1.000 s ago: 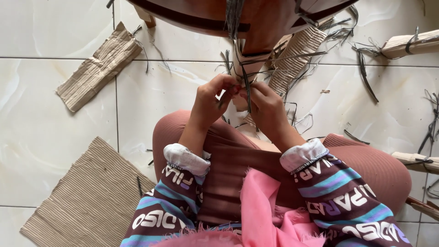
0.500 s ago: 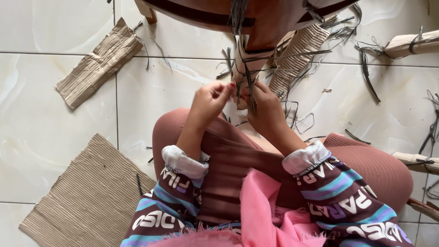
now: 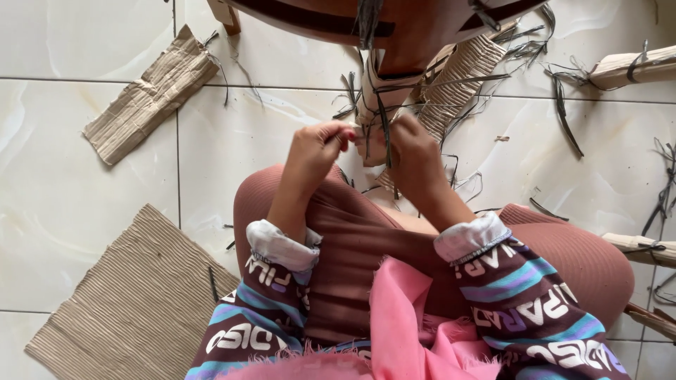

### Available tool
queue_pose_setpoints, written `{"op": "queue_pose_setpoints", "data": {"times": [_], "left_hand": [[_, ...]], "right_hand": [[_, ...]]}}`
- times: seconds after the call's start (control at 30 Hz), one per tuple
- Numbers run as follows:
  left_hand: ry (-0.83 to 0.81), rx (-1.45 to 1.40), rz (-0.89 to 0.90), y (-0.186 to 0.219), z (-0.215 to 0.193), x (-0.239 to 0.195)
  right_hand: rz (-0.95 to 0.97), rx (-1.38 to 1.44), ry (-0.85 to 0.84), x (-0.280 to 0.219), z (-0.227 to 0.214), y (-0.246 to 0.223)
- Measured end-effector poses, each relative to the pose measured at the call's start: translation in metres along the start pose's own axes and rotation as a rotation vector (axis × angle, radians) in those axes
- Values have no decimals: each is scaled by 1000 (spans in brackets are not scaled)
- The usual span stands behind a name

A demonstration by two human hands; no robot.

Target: Wrapping a wooden chair leg with strips of dried plant material and securing them with thin black cords.

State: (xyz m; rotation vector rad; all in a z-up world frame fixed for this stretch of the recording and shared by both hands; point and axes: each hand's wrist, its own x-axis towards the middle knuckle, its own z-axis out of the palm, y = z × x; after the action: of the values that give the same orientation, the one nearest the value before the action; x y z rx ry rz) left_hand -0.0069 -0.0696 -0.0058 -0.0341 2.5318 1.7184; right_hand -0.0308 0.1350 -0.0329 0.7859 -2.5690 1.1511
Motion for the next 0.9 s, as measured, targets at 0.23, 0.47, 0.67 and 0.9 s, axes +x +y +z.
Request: {"op": "queue_pose_setpoints", "data": {"times": [0.23, 0.47, 0.67, 0.9], "left_hand": [[78, 64, -26, -11, -9, 10], [32, 37, 373, -2, 7, 3], [13, 64, 632, 6, 16, 5], [31, -11, 624, 10, 17, 11]], "right_hand": [[-47, -23, 83, 22, -18, 29], [26, 45, 58, 20, -22, 33], [58, 47, 43, 18, -25, 24], [125, 78, -29, 11, -28, 3]]}}
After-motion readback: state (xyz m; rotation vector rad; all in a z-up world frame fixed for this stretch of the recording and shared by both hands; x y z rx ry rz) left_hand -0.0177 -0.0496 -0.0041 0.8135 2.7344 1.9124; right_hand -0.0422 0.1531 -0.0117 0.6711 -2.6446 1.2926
